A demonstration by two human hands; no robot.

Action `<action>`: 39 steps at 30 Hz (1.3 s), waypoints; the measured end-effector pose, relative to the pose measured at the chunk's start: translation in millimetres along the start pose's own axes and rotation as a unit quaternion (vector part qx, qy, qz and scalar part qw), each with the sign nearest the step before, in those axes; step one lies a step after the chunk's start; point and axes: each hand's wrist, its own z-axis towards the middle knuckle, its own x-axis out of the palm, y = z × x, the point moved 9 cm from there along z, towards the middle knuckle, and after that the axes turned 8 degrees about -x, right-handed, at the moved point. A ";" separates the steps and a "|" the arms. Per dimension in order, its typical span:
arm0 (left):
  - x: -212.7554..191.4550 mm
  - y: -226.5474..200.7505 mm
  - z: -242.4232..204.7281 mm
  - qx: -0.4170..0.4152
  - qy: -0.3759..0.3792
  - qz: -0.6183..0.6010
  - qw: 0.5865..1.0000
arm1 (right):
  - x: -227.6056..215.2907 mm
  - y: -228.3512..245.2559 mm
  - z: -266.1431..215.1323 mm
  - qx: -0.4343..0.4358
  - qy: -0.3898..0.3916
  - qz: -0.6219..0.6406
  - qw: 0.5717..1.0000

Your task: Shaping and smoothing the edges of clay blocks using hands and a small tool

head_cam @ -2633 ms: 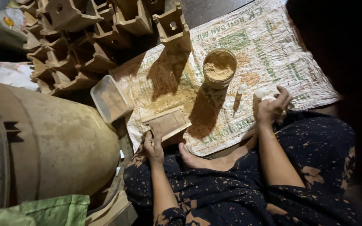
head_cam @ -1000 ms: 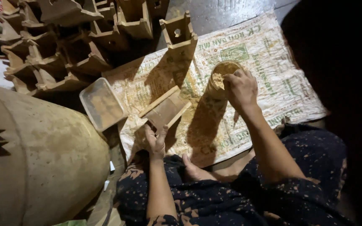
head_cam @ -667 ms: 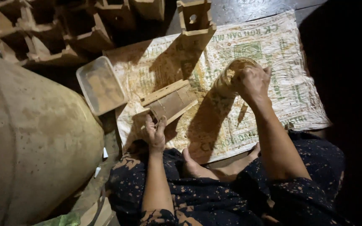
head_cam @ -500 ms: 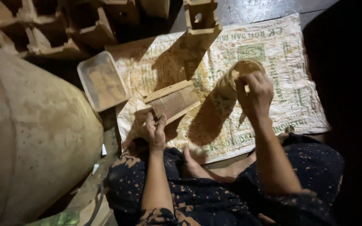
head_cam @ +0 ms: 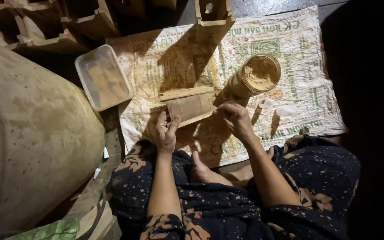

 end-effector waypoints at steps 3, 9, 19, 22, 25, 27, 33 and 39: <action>0.1 16.8 0.4 -0.025 -0.006 -0.006 1.000 | -3.5 9.0 5.8 0.027 0.032 0.035 0.998; -8.8 46.8 15.4 -0.050 -0.018 0.041 0.998 | -0.1 6.0 9.6 0.126 0.041 0.257 0.957; -8.1 23.8 8.5 -0.017 -0.001 -0.029 0.999 | 11.3 -10.6 -0.7 0.139 0.035 0.332 0.932; -2.6 10.1 2.8 -0.019 0.008 -0.036 0.999 | 10.0 -9.7 -0.3 0.145 0.035 0.333 0.931; -2.2 20.5 2.6 -0.016 0.019 -0.012 1.000 | 10.9 -10.3 -2.0 0.155 0.032 0.330 0.931; -0.2 31.3 3.8 -0.020 0.030 0.003 0.999 | 11.9 -22.6 -8.1 0.157 0.033 0.327 0.931; 2.6 23.7 2.1 -0.080 0.058 -0.004 0.995 | 12.9 -36.6 -13.3 0.148 0.072 0.277 0.947; -0.2 10.0 -0.7 -0.065 0.039 0.022 0.997 | 11.7 -16.1 -5.7 0.122 0.012 0.283 0.951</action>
